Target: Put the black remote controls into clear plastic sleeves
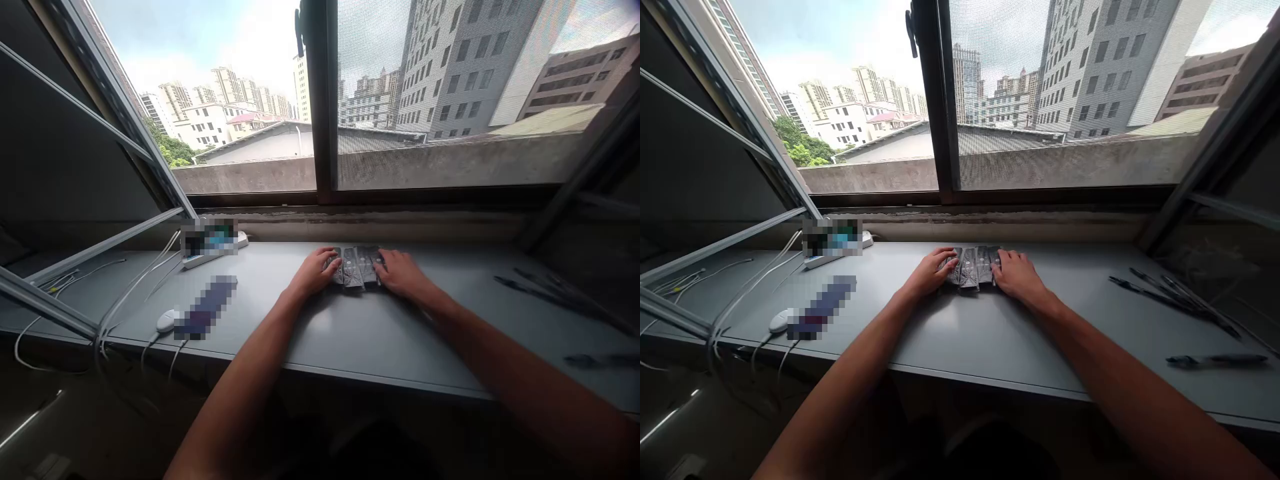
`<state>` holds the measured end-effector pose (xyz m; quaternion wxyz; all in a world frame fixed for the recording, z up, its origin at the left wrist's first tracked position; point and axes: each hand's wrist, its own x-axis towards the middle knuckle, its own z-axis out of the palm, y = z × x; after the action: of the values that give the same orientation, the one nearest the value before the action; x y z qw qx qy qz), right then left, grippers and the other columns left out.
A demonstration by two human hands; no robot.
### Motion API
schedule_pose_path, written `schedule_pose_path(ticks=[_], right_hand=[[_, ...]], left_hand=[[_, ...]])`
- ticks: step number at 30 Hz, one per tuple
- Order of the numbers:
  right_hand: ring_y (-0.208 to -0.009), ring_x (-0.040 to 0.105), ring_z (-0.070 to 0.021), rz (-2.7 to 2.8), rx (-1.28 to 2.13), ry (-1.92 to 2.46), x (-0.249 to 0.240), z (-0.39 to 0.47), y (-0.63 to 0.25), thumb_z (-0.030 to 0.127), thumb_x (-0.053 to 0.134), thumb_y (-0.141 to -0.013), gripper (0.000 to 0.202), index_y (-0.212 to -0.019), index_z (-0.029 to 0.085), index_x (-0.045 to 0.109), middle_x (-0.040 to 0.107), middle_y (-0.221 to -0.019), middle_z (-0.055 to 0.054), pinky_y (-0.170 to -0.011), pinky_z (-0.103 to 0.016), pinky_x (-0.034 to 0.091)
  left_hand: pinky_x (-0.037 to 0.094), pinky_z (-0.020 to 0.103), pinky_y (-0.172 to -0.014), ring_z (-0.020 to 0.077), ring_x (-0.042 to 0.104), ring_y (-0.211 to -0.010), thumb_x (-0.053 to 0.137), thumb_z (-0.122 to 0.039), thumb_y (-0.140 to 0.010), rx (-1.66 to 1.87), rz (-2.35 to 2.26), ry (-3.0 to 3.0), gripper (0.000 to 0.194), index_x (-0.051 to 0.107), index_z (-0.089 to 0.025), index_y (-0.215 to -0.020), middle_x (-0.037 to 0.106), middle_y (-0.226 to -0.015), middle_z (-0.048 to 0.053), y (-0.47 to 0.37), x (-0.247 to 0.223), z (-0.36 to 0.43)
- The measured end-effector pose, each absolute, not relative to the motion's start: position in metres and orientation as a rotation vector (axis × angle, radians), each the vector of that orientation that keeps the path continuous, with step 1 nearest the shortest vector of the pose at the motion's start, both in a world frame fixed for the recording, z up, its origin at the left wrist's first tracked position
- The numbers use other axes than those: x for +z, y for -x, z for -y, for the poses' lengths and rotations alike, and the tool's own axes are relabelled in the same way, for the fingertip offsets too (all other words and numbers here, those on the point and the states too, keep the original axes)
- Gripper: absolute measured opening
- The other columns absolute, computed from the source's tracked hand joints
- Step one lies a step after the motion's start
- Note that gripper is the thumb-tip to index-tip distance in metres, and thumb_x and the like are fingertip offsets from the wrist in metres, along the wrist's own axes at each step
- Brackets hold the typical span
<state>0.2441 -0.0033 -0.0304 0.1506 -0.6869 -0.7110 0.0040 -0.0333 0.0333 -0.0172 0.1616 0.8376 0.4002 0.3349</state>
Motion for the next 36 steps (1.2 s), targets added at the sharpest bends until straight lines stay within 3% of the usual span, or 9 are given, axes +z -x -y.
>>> schedule_pose_path(ticks=[5,8,13,18,20,25,28,31,36], right_hand=[[-0.142,0.062,-0.0383,1.926,0.243,1.952,-0.023,-0.007,-0.251,0.04,0.059,-0.103,0.081,-0.172,0.007,0.034,0.062,-0.157,-0.026,-0.116,-0.044,0.048],[-0.126,0.072,-0.0398,1.857,0.363,2.015,-0.012,-0.01,-0.256,0.043,0.075,-0.092,0.086,-0.165,0.006,0.046,0.074,-0.139,-0.025,-0.103,-0.043,0.055],[-0.098,0.078,-0.0347,1.853,0.457,2.093,0.007,-0.003,-0.272,0.033,0.074,-0.087,0.039,-0.12,0.012,0.078,0.081,-0.111,-0.019,-0.078,-0.036,0.055],[-0.081,0.073,-0.0273,1.713,0.334,2.043,0.033,0.01,-0.265,0.04,0.071,-0.092,0.025,-0.099,0.017,0.076,0.078,-0.094,-0.014,-0.065,-0.032,0.048],[-0.071,0.07,-0.0225,1.599,0.592,1.868,0.044,0.018,-0.249,0.045,0.073,-0.094,0.028,-0.097,0.018,0.074,0.077,-0.086,-0.01,-0.059,-0.029,0.047],[-0.065,0.067,-0.0182,1.363,1.292,1.278,0.045,0.042,-0.201,0.055,0.082,-0.09,0.039,-0.093,0.017,0.075,0.077,-0.081,-0.006,-0.058,-0.027,0.052],[-0.075,0.073,-0.0205,1.392,1.357,1.137,0.027,0.053,-0.184,0.061,0.081,-0.091,0.045,-0.103,0.018,0.076,0.081,-0.091,-0.007,-0.066,-0.029,0.057],[-0.077,0.073,-0.0218,1.511,1.325,1.062,0.011,0.061,-0.178,0.068,0.078,-0.093,0.052,-0.106,0.018,0.074,0.079,-0.087,-0.004,-0.068,-0.03,0.057],[-0.084,0.075,-0.0228,1.561,1.336,0.999,0.016,0.072,-0.177,0.07,0.076,-0.095,0.055,-0.112,0.018,0.073,0.08,-0.096,-0.005,-0.074,-0.032,0.058]], left_hand=[[0.047,0.044,-0.126,0.0299,0.064,-0.142,0.055,-0.048,-0.11,0.961,-1.124,-2.39,0.042,0.078,-0.021,-0.131,0.068,-0.151,0.013,0.033,-0.017,-0.033],[0.046,0.043,-0.125,0.0296,0.064,-0.141,0.055,-0.047,-0.11,0.967,-1.115,-2.398,0.041,0.078,-0.021,-0.131,0.068,-0.15,0.013,0.032,-0.017,-0.034],[0.047,0.043,-0.123,0.0295,0.065,-0.137,0.055,-0.044,-0.109,1.018,-1.099,-2.407,0.038,0.078,-0.019,-0.127,0.071,-0.145,0.014,0.032,-0.016,-0.034],[0.049,0.044,-0.119,0.0316,0.069,-0.128,0.057,-0.039,-0.105,0.994,-1.137,-2.408,0.03,0.079,-0.021,-0.095,0.08,-0.117,0.012,0.032,-0.012,-0.034],[0.05,0.043,-0.117,0.0311,0.07,-0.125,0.054,-0.046,-0.107,1.035,-1.11,-2.328,0.037,0.079,-0.022,-0.094,0.081,-0.113,0.011,0.032,-0.007,-0.032],[0.058,0.031,-0.076,0.0224,0.075,-0.09,0.057,-0.068,-0.101,1.154,-0.809,-1.792,0.053,0.076,-0.019,-0.106,0.079,-0.11,0.011,0.03,0.008,-0.023],[0.035,0.023,-0.049,0.0105,0.055,-0.053,0.07,-0.075,-0.092,1.094,-0.756,-1.551,0.057,0.067,-0.018,-0.088,0.068,-0.078,0.004,0.031,0.012,-0.02],[0.026,0.022,-0.047,0.0067,0.04,-0.048,0.081,-0.07,-0.086,1.056,-0.76,-1.512,0.058,0.057,-0.019,-0.071,0.05,-0.057,-0.003,0.032,0.014,-0.019],[0.022,0.021,-0.044,0.0051,0.035,-0.045,0.085,-0.063,-0.084,1.123,-0.739,-1.413,0.057,0.053,-0.019,-0.067,0.042,-0.054,-0.006,0.032,0.016,-0.019]])
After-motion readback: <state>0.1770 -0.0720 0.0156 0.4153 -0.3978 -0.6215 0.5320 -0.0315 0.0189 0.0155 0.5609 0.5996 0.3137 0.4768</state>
